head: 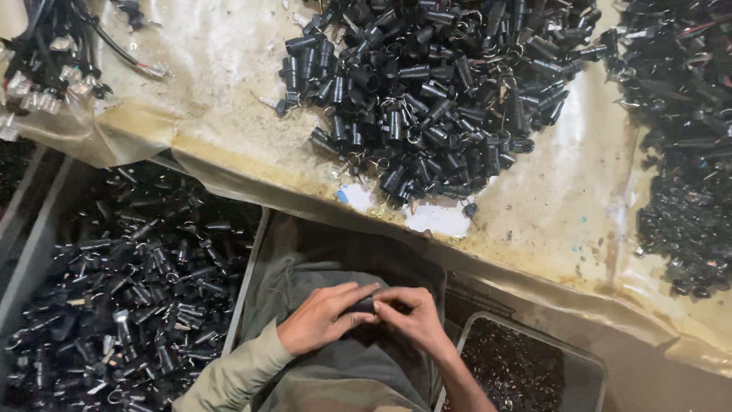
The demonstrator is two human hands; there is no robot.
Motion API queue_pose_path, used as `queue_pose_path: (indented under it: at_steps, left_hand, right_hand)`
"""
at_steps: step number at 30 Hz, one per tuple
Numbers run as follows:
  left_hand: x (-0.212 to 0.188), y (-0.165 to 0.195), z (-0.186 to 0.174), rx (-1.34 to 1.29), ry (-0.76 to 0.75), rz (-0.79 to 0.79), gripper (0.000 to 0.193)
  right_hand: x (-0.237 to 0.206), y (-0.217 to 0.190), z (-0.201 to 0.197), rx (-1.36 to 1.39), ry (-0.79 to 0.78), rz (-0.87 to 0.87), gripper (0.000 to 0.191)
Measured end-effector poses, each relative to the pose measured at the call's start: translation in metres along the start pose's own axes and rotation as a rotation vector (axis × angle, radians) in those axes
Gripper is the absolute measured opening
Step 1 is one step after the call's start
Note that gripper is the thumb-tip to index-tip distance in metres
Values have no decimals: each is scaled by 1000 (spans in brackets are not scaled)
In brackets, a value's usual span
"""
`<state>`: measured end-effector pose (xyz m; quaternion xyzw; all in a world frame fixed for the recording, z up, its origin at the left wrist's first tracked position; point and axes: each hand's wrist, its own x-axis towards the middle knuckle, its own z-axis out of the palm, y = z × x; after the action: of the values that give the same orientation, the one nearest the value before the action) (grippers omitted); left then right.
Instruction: The person picks black cylindrical connector components one at a time from a large pile on the workbench, turns and fits them together in their hands, and places them into the plastic bins in front of them, occasionally reaching back into the pile for the next piece.
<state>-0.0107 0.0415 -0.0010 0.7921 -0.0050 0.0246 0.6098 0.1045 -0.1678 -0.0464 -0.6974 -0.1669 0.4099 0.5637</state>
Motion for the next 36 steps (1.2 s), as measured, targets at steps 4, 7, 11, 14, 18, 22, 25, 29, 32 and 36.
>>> queue_pose_path:
  at_steps: [4, 7, 11, 14, 18, 22, 25, 29, 32, 36]
  left_hand:
    - [-6, 4, -15, 163, 417, -60, 33]
    - [-28, 11, -55, 501, 851, -344, 30]
    - [-42, 16, -71, 1051, 1010, -284, 22]
    - [-17, 11, -63, 767, 946, -77, 26]
    - [53, -2, -74, 678, 920, 189, 41]
    - [115, -2, -113, 782, 652, 230, 53]
    - [125, 2, -134, 816, 473, 212, 50]
    - [109, 14, -137, 785, 495, 207, 43]
    - [101, 20, -131, 702, 662, 220, 37]
    - [104, 25, -110, 140, 697, 193, 33]
  right_hand:
    - [11, 7, 5, 854, 145, 224, 24]
    - [5, 9, 1, 842, 176, 326, 36]
    - [-18, 14, -2, 777, -28, 271, 28]
    - [-20, 16, 4, 668, -22, 215, 29]
    - [-12, 10, 13, 609, -13, 157, 38]
    - [-14, 2, 12, 713, 73, 241, 50]
    - [-24, 7, 8, 881, 112, 202, 47]
    - [-40, 18, 3, 890, 267, 261, 47]
    - [-49, 18, 5, 913, 286, 288, 46]
    - [-46, 10, 10, 916, 240, 317, 45]
